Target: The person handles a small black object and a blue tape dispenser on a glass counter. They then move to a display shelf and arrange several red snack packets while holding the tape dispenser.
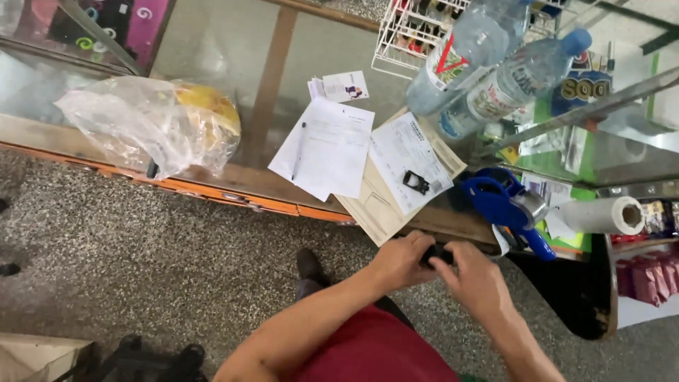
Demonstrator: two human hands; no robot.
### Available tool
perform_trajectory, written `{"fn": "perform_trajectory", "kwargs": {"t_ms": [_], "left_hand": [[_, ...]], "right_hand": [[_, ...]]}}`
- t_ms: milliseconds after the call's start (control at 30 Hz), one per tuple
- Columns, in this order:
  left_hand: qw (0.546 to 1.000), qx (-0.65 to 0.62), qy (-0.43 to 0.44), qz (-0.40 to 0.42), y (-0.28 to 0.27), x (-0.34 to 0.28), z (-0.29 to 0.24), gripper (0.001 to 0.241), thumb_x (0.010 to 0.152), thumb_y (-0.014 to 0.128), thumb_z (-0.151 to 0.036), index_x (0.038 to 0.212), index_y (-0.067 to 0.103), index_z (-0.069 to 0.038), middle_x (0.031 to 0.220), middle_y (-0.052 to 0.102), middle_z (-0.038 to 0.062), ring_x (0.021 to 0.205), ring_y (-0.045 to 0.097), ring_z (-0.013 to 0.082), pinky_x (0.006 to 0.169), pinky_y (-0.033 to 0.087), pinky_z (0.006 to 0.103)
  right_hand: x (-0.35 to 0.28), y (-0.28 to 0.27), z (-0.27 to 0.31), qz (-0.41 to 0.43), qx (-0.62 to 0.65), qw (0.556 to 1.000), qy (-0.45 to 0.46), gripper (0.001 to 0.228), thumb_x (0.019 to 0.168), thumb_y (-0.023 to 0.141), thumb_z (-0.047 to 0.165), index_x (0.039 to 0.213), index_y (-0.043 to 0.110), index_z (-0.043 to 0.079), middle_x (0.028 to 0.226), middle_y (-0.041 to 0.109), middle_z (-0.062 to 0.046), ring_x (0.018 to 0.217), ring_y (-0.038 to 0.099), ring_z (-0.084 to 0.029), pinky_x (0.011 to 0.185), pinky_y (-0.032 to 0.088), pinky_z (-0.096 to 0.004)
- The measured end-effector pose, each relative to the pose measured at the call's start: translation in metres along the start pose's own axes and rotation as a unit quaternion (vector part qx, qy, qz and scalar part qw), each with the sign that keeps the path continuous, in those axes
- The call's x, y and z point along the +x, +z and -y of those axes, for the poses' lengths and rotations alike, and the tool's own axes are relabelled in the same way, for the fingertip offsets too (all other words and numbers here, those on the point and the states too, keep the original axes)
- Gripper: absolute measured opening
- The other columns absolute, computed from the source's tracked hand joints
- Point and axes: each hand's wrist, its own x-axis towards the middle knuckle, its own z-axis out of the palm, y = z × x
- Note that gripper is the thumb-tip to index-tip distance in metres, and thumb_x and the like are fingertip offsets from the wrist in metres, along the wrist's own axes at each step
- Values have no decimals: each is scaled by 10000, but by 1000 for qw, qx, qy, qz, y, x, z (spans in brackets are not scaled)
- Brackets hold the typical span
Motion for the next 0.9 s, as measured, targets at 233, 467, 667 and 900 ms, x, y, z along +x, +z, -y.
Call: {"fn": "perform_trajectory", "kwargs": {"t_ms": [233,467,667,900], "left_hand": [[994,82,-65,13,44,14,61,685,792,836,-543,1300,631,-131,1040,637,73,822,777,382,667,631,521],[984,110,-131,43,-5,28,68,688,802,850,-455,1364,599,-147,1144,641,61,902,791,383,743,660,537],[975,140,-169,21,-35,28,93,640,806,826,-438,1351,617,-177,1116,637,30,891,790,365,737,655,524],[970,177,-164,-40,-63,18,115,633,766,844,-416,1333,657,-207,1073,662,12,888,794,336,721,663,490]], "right_hand": [[43,40,-33,-205,-56,969,-129,496,1061,679,553,1289,712,113,1077,779,-65,1037,790,-258,831,640,-357],[81,20,9,-191,-20,966,-174,459,1067,677,566,1230,694,137,1001,743,-37,981,771,-232,791,628,-337],[108,11,51,-150,-8,972,-180,418,1080,674,530,1192,670,128,977,709,-38,1002,753,-250,779,614,-361],[128,2,85,-98,-32,967,-233,436,1127,618,483,1258,653,68,1000,687,-92,945,737,-285,759,596,-377]]}}
